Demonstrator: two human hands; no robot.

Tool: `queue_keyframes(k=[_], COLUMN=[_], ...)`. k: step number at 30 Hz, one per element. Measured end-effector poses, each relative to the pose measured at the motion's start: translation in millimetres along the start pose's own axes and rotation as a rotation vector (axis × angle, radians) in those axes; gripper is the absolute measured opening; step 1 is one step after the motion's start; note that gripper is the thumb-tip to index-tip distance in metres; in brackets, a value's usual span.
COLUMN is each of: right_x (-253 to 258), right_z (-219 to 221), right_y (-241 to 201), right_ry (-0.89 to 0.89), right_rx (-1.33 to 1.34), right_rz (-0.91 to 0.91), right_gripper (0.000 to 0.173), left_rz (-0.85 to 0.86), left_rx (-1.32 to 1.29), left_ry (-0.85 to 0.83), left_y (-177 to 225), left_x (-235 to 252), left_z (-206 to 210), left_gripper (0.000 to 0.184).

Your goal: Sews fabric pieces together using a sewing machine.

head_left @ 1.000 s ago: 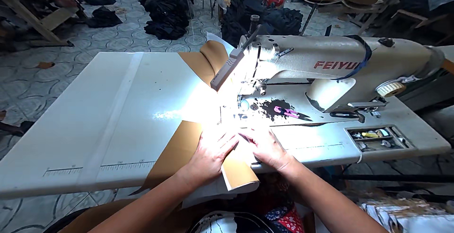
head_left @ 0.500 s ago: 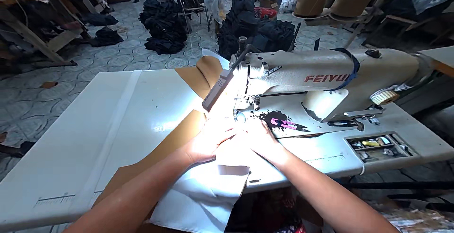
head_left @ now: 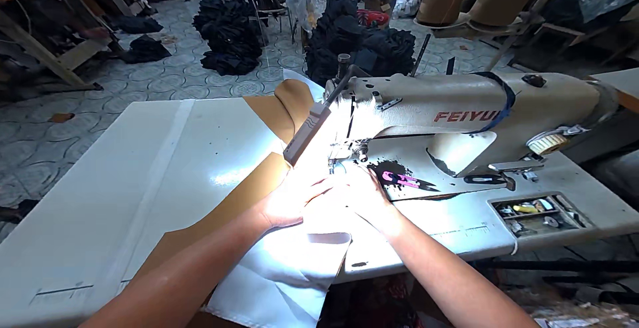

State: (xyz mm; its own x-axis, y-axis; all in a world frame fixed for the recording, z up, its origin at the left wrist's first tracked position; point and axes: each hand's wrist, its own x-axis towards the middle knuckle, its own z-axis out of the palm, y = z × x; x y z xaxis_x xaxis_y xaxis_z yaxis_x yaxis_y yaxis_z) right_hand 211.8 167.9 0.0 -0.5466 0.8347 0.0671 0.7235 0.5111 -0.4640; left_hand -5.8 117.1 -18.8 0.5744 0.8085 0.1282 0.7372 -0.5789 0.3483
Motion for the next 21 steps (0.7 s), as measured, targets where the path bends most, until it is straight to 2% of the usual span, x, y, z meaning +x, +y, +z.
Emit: queue_keyframes(k=[5, 9, 12, 15, 17, 19, 21], right_x=[2.7, 0.5, 1.9, 0.7, -7.3, -24.1, -54.9], right_z=[0.1, 1.4, 7.8, 4.6, -2.4, -3.9, 3.9], right_y=[-3.1, -1.3, 9.4, 12.7, 11.5, 8.2, 2.7], right_ry=[-0.012, 0.054, 0.106, 0.085, 0.090, 0.176, 0.345], right_rx=[-0.016, 0.055, 0.114, 0.091, 0.086, 0.092, 0.078], right_rz=[0.051, 0.050, 0.007, -0.056, -0.110, -0.144, -0.206], right_gripper=[0.032, 0.034, 0.032, 0.026, 0.029, 0.031, 0.029], left_rz=[-0.039, 0.010, 0.057, 0.098, 0.053, -0.048, -0.165], left_rx=[0.013, -0.017, -0.091, -0.073, 0.013, 0.137, 0.257], left_ry=[-0.061, -0.222, -0.315, -0.205, -0.016, 0.211, 0.364], left_y=[-2.0, 10.8, 39.9, 75.2, 93.6, 108.5, 122.8], left_x=[3.1, 2.1, -13.5, -37.9, -52.4, -63.4, -73.6], left_z=[-4.3, -29.4, -42.8, -39.6, -24.0, -0.6, 20.6], left_gripper=[0.060, 0.088, 0.083, 0.079, 0.072, 0.062, 0.058])
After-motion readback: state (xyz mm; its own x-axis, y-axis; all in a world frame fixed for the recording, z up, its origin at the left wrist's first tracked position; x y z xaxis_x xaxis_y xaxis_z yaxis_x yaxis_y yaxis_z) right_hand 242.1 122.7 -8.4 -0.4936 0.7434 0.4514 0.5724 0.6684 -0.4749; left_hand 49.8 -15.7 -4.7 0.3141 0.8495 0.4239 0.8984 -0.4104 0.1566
